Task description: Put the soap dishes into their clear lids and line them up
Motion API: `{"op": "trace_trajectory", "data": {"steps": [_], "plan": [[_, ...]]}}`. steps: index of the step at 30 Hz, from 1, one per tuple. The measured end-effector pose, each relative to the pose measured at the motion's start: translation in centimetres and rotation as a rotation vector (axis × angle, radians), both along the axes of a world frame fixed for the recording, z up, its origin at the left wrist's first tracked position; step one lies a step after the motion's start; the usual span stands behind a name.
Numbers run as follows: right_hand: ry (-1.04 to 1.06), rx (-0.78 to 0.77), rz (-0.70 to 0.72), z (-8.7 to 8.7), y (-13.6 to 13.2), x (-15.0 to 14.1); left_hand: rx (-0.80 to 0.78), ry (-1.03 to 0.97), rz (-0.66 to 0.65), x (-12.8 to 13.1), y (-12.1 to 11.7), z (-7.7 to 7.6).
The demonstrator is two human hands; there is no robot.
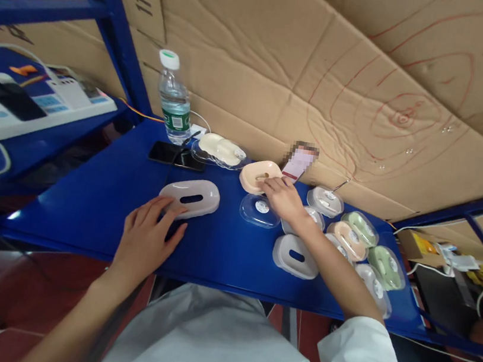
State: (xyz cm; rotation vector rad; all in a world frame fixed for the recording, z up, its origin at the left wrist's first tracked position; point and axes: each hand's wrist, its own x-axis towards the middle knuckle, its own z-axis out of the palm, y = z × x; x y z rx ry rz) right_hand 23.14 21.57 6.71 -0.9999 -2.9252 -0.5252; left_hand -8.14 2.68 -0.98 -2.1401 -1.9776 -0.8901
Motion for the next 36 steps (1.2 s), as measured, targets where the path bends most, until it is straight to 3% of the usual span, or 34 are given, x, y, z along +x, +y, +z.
{"op": "trace_trajectory", "data": {"steps": [7, 14, 25, 36], "plan": [[0.061, -0.021, -0.013, -0.8, 1.0, 0.8, 0.016, -0.001, -0.017, 0.0, 0.0, -0.1], [-0.012, -0.086, -0.054, -0.1, 1.8, 0.3, 0.013, -0.040, -0.009, -0.1, 0.1, 0.0], [0.017, -0.128, 0.010, -0.9, 2.5, 0.3, 0.018, -0.001, -0.010, -0.1, 0.1, -0.3], [0.009, -0.115, -0.034, 0.0, 2.7, -0.1, 0.025, 0.003, -0.007, 0.0, 0.0, -0.2]]}}
